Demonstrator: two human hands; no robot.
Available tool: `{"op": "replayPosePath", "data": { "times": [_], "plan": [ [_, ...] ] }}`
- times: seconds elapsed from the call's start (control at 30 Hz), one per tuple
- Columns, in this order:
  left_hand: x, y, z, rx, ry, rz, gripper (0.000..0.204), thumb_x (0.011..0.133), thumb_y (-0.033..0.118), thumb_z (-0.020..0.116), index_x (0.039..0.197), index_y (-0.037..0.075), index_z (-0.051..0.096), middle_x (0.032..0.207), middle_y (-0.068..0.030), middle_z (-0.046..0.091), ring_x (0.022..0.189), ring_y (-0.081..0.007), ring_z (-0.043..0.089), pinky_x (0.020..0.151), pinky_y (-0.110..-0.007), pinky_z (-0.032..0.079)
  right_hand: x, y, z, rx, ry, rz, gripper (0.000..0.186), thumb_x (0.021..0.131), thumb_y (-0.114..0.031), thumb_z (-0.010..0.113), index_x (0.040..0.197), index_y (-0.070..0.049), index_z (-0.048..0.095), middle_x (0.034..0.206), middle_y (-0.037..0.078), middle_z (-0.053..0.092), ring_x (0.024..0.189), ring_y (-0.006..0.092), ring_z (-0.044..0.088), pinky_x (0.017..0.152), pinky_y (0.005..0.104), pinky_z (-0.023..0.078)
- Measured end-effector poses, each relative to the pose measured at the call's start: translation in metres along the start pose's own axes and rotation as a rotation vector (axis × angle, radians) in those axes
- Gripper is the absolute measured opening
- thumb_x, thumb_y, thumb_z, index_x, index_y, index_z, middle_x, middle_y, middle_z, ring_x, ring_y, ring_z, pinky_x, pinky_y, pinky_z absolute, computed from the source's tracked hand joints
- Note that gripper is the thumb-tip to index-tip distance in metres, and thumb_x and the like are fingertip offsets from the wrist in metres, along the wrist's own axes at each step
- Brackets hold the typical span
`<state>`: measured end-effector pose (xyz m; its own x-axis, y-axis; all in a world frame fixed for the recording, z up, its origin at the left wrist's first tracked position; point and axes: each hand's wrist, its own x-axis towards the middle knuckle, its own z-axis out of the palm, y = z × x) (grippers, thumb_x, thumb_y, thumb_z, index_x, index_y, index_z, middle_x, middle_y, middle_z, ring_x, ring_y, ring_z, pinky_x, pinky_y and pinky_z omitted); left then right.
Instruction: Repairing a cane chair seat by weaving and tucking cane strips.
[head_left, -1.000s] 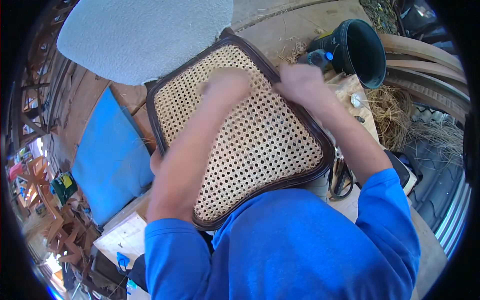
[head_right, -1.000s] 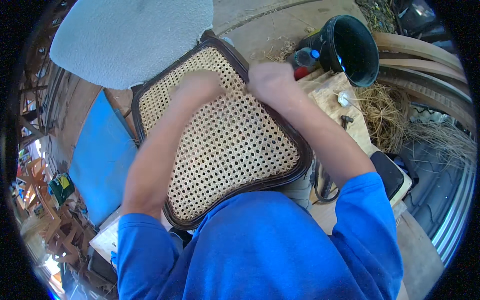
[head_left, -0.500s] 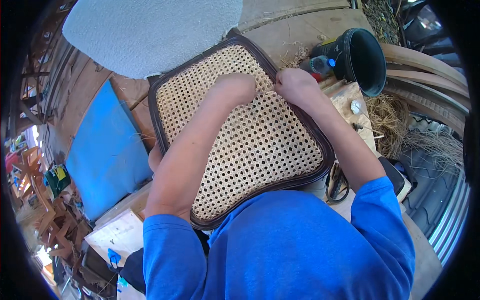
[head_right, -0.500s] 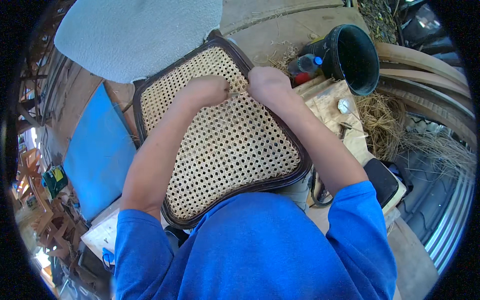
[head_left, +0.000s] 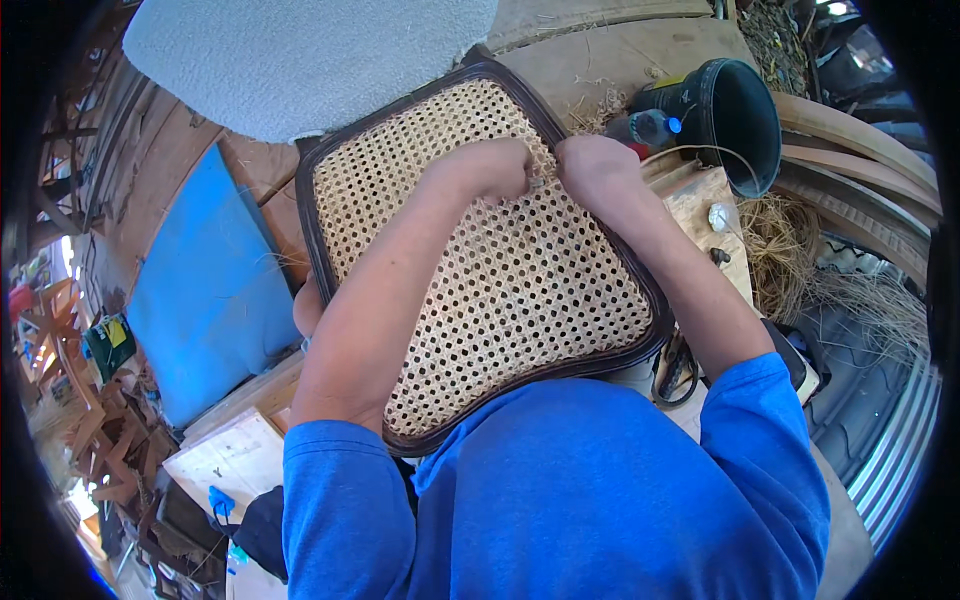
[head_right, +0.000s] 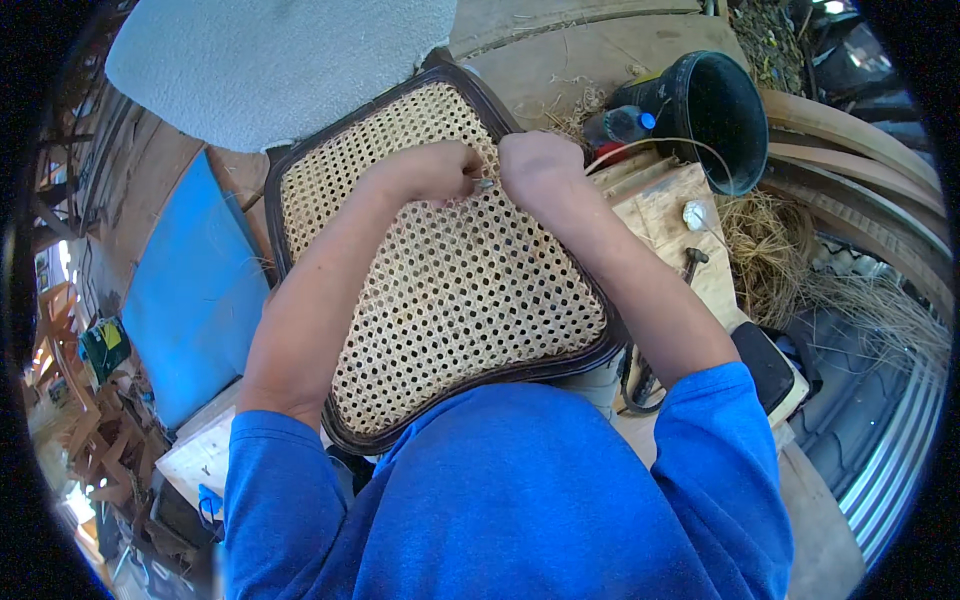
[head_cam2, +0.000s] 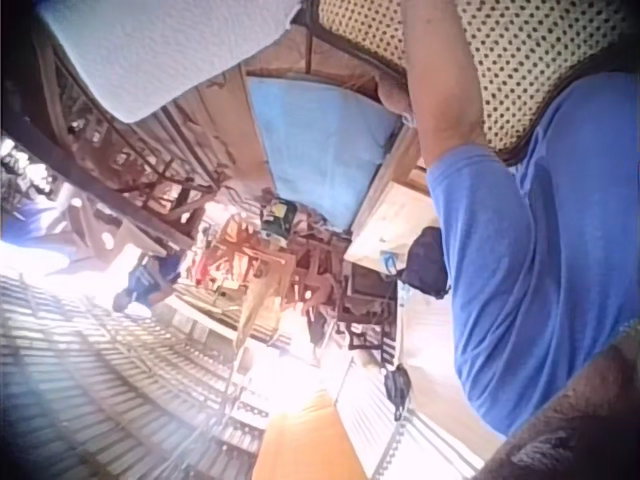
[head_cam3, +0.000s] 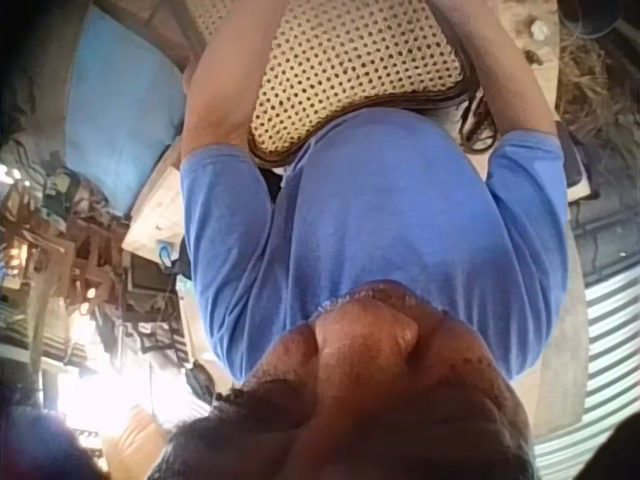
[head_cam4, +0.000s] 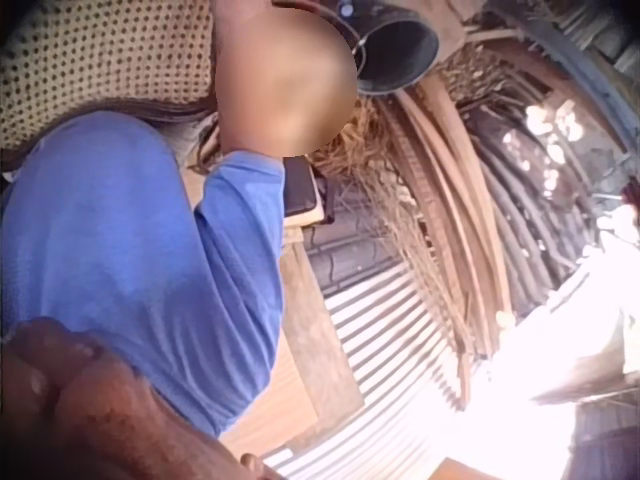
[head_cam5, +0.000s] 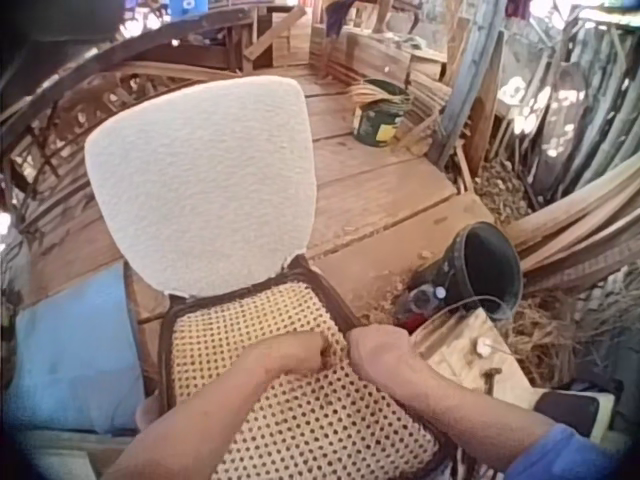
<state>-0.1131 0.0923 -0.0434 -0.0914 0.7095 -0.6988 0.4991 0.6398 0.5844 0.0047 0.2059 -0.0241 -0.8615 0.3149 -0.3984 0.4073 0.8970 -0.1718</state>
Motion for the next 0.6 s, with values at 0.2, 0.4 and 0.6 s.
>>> {"op": "replayPosePath", "data": {
  "times": [0.2, 0.4, 0.6],
  "plan": [
    [-0.004, 0.008, -0.003, 0.057, -0.013, 0.006, 0.017, 0.077, 0.007, 0.052, 0.073, -0.001, 0.066, 0.069, -0.0153, 0.066, 0.058, -0.0233, 0.062, 0.058, -0.039, 0.05, 0.002, 0.005, 0.006, -0.03, -0.006, -0.032, 0.017, 0.079, -0.017, 0.053, 0.081, -0.004, 0.064, 0.08, 0.02, 0.064, 0.082, 0.0367, 0.063, 0.073, 0.0462, 0.049],
    [-0.013, 0.018, -0.005, 0.138, -0.057, -0.081, 0.019, 0.08, 0.015, 0.054, 0.083, 0.001, 0.066, 0.071, -0.0133, 0.066, 0.061, -0.0232, 0.063, 0.059, -0.036, 0.049, 0.002, 0.011, 0.004, -0.019, 0.051, -0.222, 0.018, 0.081, -0.02, 0.054, 0.083, -0.004, 0.062, 0.08, 0.02, 0.063, 0.08, 0.0375, 0.062, 0.071, 0.0473, 0.048],
    [-0.005, 0.003, 0.006, 0.145, 0.052, -0.009, 0.025, 0.083, 0.024, 0.057, 0.086, 0.001, 0.067, 0.077, -0.0143, 0.068, 0.069, -0.0236, 0.066, 0.066, -0.037, 0.052, -0.003, -0.006, -0.003, -0.044, -0.035, -0.091, 0.017, 0.081, -0.012, 0.051, 0.09, -0.007, 0.065, 0.09, 0.017, 0.066, 0.087, 0.036, 0.063, 0.077, 0.0458, 0.05]
  ]
}}
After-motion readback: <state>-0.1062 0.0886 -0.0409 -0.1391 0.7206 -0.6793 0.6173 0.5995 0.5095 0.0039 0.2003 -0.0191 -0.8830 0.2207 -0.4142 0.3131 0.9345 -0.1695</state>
